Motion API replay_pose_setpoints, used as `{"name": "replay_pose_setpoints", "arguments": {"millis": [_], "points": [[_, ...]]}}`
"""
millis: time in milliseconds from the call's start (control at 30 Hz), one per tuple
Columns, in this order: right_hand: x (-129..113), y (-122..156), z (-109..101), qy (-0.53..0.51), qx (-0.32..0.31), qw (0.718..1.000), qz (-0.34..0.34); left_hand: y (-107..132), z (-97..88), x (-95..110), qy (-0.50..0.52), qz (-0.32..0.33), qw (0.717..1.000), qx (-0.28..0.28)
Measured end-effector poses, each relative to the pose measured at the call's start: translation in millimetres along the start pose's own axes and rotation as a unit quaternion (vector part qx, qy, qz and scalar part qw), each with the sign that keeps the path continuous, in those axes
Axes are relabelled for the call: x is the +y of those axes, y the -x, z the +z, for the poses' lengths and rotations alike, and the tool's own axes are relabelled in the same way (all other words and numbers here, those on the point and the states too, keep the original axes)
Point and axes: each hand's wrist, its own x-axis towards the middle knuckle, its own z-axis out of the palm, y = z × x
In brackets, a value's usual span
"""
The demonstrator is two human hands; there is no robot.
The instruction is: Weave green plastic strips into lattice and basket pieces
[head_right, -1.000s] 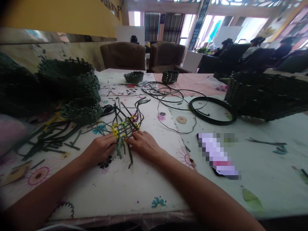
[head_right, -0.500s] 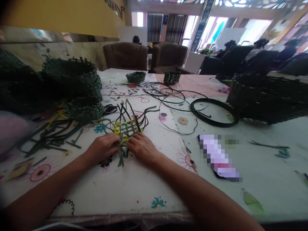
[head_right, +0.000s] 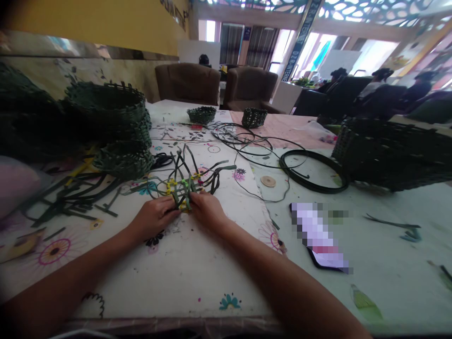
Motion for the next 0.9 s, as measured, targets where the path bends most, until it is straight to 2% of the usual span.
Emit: {"name": "replay_pose_setpoints", "arguments": {"millis": [133, 333, 533, 767, 900], "points": [[-10, -14, -8, 0.044, -0.029, 0.998, 0.043, 0, 0.3, -2, 0.017, 0.010, 1.000, -0.001], [-18, -31, -19, 0.065, -0.095, 0.993, 0.030, 2, 1.7, -1, -0.001, 0.004, 1.000, 0.012], [-13, -34, -14, 0.083, -0.069, 0.993, 0.048, 0, 3.9, 6, -0.046, -0.051, 0.997, 0.030], [-14, -34, -2, 0.147, -0.079, 0.981, 0.097, -14, 0.3, 12, -0.045, -0.161, 0.986, 0.013], [-18, -35, 2, 0.181, -0.081, 0.975, 0.102, -19, -0.9, 12, -0.035, -0.198, 0.979, -0.014]]}}
